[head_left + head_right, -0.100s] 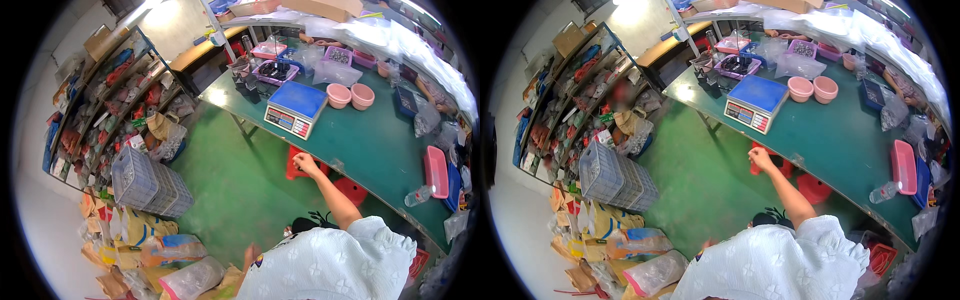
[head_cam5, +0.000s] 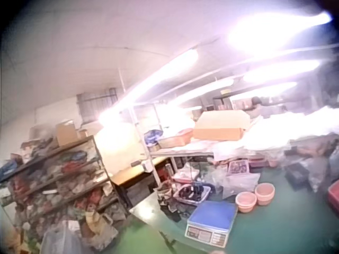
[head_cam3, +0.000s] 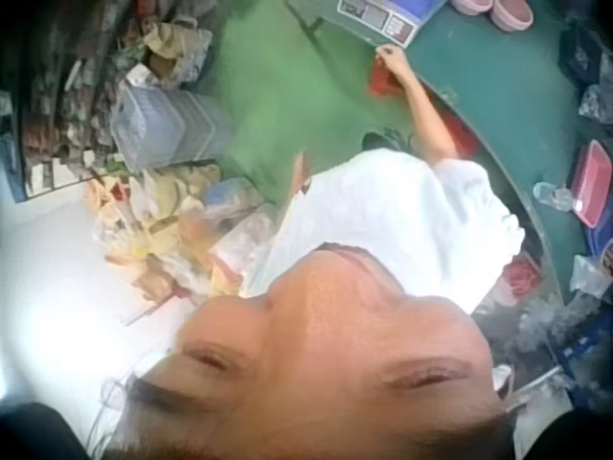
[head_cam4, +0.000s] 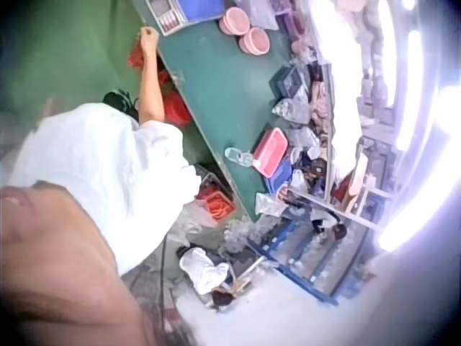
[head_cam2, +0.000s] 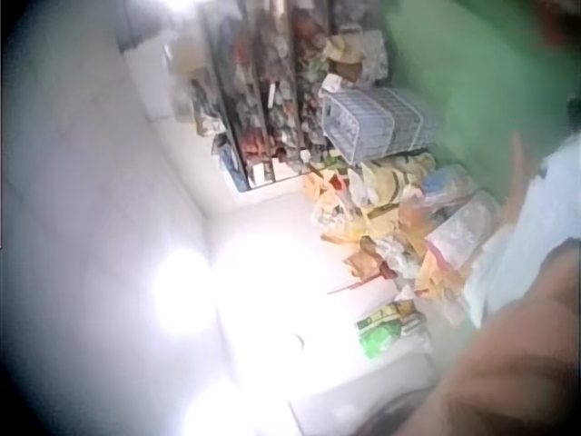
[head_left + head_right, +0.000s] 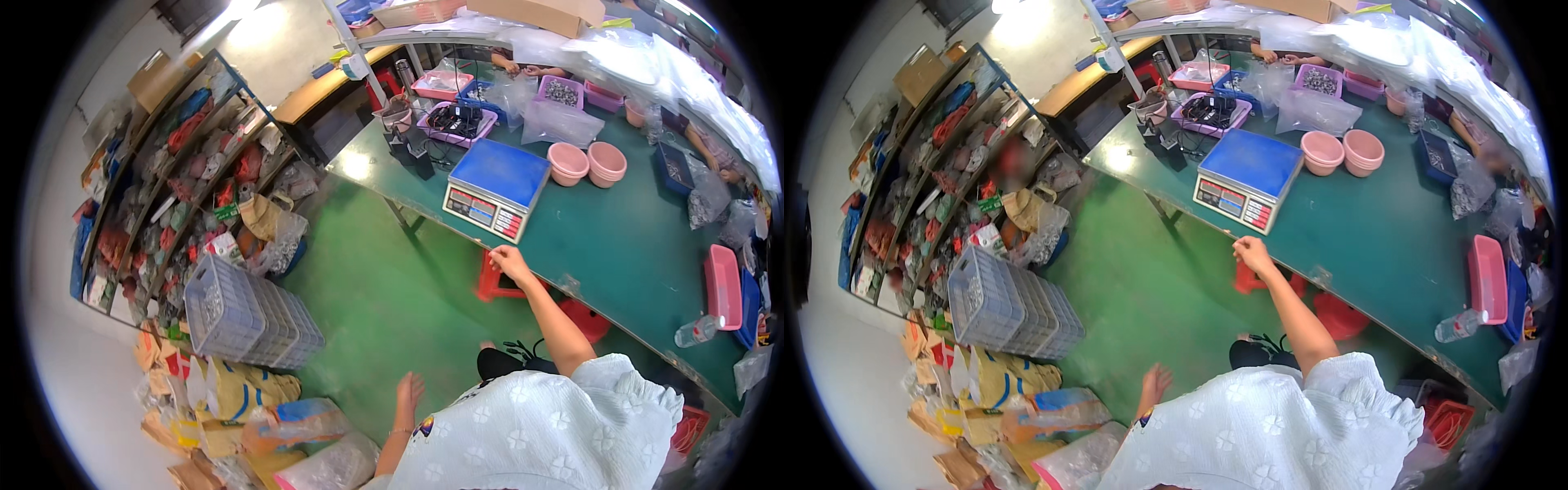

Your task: The person writes on a small plastic bag with a black marker, then walks to a shelf to retrieve a bag of metal rings. They pour the rings onto a green table and begin sorting them by hand, placing some into a pink plastic bin. Another person is visible in the background working at a separate table.

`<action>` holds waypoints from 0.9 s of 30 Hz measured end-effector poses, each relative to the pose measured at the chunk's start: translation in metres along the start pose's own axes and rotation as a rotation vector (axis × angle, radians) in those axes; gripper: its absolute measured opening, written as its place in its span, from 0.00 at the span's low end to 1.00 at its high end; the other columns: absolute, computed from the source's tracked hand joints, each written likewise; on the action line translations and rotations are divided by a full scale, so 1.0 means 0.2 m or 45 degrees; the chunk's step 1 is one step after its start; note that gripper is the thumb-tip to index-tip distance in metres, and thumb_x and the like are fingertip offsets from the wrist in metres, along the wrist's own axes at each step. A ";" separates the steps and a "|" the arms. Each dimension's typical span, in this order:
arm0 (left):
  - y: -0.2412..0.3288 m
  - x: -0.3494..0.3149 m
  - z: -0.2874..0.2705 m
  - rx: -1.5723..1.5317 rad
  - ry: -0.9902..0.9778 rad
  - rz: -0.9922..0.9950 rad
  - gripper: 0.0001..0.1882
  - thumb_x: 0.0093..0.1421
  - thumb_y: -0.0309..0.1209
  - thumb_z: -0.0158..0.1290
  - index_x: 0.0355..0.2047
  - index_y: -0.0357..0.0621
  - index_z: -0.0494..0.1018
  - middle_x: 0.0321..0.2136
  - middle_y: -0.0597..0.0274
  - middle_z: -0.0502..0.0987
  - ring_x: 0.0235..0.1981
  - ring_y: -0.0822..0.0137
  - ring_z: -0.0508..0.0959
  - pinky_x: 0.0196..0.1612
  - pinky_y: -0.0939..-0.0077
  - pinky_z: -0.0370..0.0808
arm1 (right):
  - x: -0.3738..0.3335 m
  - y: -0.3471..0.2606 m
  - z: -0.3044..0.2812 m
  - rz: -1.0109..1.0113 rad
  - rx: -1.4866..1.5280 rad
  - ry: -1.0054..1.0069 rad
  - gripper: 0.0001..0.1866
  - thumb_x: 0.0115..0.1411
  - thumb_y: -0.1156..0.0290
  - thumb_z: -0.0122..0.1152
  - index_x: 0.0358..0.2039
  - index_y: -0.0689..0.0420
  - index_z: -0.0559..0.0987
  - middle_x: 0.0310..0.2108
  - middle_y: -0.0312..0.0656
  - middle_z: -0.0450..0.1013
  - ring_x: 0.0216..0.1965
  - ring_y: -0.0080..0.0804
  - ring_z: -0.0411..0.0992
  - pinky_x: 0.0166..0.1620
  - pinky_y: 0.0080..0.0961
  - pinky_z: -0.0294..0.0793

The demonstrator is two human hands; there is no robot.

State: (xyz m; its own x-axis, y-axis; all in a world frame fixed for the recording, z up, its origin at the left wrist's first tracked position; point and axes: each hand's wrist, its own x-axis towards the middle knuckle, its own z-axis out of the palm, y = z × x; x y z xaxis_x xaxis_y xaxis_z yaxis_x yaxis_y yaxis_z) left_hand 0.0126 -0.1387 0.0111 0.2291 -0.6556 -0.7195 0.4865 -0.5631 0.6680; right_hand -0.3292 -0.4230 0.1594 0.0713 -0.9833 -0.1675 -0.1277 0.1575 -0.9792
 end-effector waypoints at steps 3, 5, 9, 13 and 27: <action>0.58 0.38 0.33 0.096 -0.092 0.190 0.24 0.61 0.40 0.46 0.53 0.38 0.61 0.48 0.48 0.70 0.50 0.53 0.70 0.50 0.57 0.68 | 0.37 0.00 0.05 -0.022 0.109 0.115 0.09 0.59 0.69 0.52 0.32 0.63 0.75 0.24 0.38 0.73 0.23 0.21 0.70 0.28 0.19 0.69; 0.87 0.60 0.53 0.158 -0.197 0.262 0.23 0.62 0.39 0.46 0.54 0.39 0.62 0.48 0.50 0.70 0.49 0.56 0.72 0.49 0.59 0.69 | 0.63 0.00 0.09 -0.069 0.172 0.197 0.09 0.58 0.70 0.53 0.31 0.65 0.75 0.23 0.39 0.73 0.22 0.22 0.70 0.28 0.19 0.70; 1.32 0.97 0.86 0.365 -0.312 0.223 0.21 0.63 0.36 0.45 0.53 0.39 0.62 0.47 0.52 0.72 0.48 0.57 0.72 0.48 0.61 0.69 | 1.10 -0.11 0.15 -0.149 0.231 0.406 0.09 0.58 0.71 0.53 0.31 0.65 0.75 0.22 0.40 0.73 0.22 0.22 0.71 0.26 0.20 0.70; 1.54 1.16 1.07 0.521 -0.413 0.139 0.19 0.63 0.35 0.44 0.52 0.39 0.63 0.45 0.53 0.73 0.45 0.59 0.74 0.47 0.63 0.71 | 1.35 -0.19 0.16 -0.071 0.198 0.571 0.09 0.58 0.72 0.52 0.31 0.65 0.76 0.22 0.41 0.74 0.21 0.23 0.71 0.25 0.20 0.70; 2.43 1.74 1.65 0.840 -1.134 0.373 0.17 0.62 0.30 0.45 0.50 0.38 0.66 0.41 0.56 0.75 0.40 0.68 0.75 0.42 0.77 0.70 | 2.60 -0.45 -0.36 0.056 -0.777 1.175 0.13 0.56 0.66 0.50 0.34 0.59 0.79 0.37 0.51 0.74 0.41 0.45 0.72 0.43 0.36 0.71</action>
State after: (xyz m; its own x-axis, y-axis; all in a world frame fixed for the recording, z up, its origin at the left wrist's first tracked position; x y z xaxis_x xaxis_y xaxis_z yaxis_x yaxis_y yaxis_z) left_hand 0.0496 -0.8061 0.1487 -0.5454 -0.7804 -0.3057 -0.0843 -0.3118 0.9464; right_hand -0.3514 -0.9548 0.1685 -0.6776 -0.7085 0.1971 -0.5963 0.3725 -0.7111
